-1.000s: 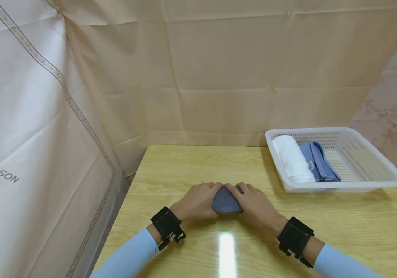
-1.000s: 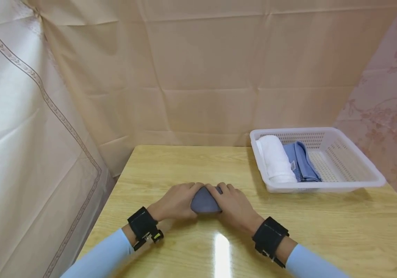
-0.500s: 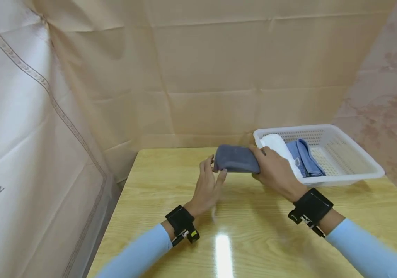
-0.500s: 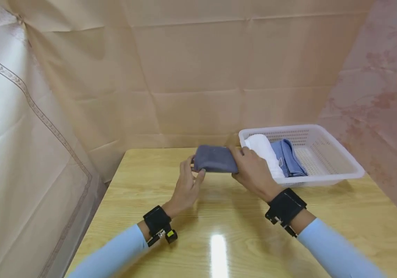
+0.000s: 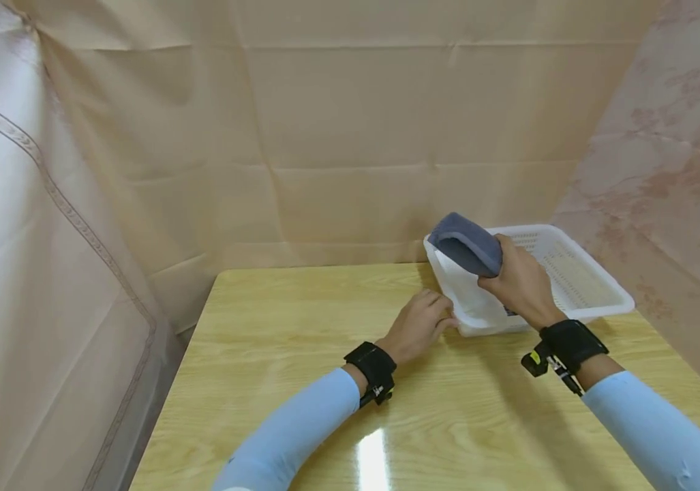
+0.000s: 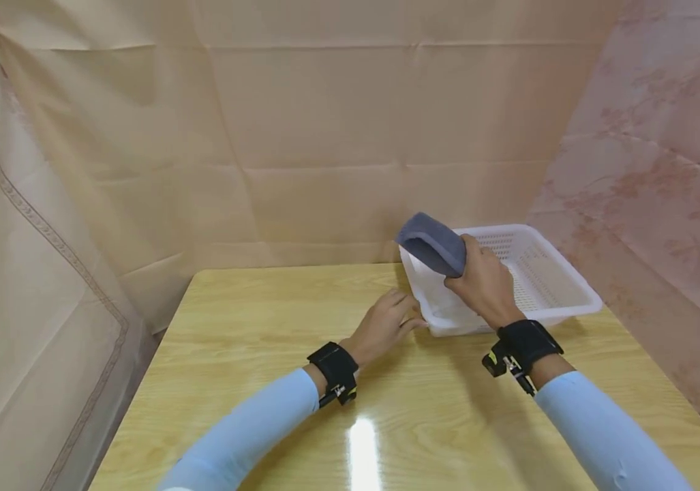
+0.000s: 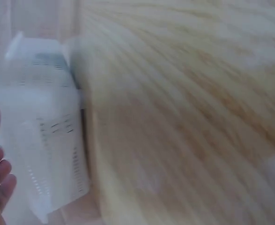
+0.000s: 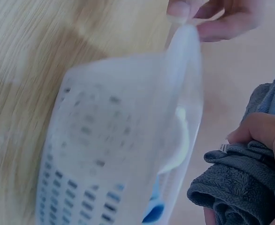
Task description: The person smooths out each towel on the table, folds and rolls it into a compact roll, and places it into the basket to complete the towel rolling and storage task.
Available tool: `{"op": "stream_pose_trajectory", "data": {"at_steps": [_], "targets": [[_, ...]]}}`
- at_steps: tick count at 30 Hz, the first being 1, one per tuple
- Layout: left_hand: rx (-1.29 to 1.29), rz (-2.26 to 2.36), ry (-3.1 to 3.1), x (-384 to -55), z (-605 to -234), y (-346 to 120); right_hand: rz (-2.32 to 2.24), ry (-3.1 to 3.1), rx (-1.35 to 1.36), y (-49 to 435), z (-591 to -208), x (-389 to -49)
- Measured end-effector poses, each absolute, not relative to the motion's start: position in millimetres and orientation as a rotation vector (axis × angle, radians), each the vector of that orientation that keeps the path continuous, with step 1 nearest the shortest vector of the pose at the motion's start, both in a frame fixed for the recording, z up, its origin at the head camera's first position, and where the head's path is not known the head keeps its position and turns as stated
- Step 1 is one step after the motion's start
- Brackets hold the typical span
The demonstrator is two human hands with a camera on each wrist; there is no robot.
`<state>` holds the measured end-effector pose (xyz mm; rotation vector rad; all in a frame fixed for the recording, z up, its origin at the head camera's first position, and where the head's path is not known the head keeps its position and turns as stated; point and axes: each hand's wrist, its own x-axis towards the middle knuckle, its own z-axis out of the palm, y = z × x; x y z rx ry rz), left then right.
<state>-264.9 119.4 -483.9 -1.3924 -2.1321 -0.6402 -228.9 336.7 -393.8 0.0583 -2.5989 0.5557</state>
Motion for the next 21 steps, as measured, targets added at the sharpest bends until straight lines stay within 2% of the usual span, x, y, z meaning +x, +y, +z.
{"op": "stream_pose_trajectory", "data": {"at_steps": [9, 21], "targets": [[-1.354, -0.572, -1.947, -269.0, -485.0, 123.8, 0.522, -2.658, 0.031, 344.1, -397.6, -235.3], [-1.366, -0.436, -2.045, -266.3, -474.7, 134.7, 0.483, -2.713, 0.035, 349.9, -403.1, -247.7]]}}
